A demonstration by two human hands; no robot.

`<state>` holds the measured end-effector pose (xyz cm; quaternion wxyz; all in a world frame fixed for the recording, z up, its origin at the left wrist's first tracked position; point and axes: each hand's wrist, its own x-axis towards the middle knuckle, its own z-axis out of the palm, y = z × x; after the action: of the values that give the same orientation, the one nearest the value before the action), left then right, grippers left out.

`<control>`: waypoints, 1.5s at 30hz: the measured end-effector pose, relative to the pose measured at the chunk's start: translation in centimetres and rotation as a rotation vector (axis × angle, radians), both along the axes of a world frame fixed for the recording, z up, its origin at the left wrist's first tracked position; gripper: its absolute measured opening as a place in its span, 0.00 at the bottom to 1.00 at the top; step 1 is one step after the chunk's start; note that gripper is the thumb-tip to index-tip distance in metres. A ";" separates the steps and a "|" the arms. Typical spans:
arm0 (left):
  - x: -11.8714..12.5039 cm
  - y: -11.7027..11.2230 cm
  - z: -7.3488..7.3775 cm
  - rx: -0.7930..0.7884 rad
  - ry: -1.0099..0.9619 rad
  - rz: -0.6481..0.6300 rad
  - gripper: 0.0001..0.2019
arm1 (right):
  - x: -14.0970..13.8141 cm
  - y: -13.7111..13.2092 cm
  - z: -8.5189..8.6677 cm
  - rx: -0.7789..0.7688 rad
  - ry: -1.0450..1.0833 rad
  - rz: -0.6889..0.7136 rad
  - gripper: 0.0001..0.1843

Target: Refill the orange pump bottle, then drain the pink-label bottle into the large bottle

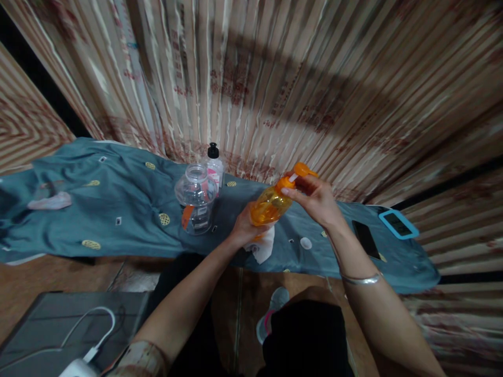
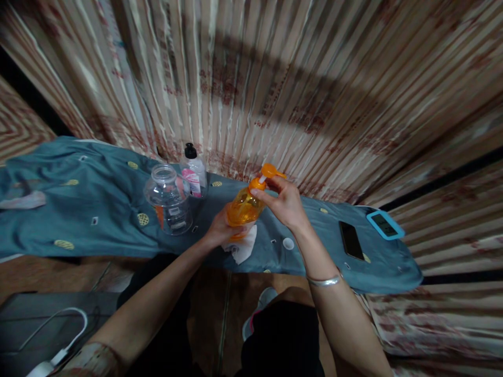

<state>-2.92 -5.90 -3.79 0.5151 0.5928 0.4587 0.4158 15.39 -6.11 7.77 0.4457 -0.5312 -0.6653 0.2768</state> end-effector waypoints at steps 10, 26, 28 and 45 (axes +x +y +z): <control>0.0 0.3 -0.7 -0.004 0.029 -0.009 0.28 | 0.9 0.8 0.8 -0.117 0.115 0.164 0.34; -0.1 0.7 -2.2 0.048 -0.063 -0.024 0.28 | 0.4 0.9 1.1 -0.046 -0.059 0.181 0.36; 0.1 0.9 -2.7 0.060 -0.099 -0.016 0.29 | 0.2 0.8 0.6 0.003 -0.076 0.132 0.39; 0.3 1.2 -3.5 0.097 -0.148 0.027 0.27 | -1.3 -0.3 -2.3 0.159 -0.092 -0.115 0.41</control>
<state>-2.61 -4.67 -7.32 0.5128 0.5785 0.4067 0.4869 14.04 -6.43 5.45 0.4706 -0.5437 -0.6732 0.1723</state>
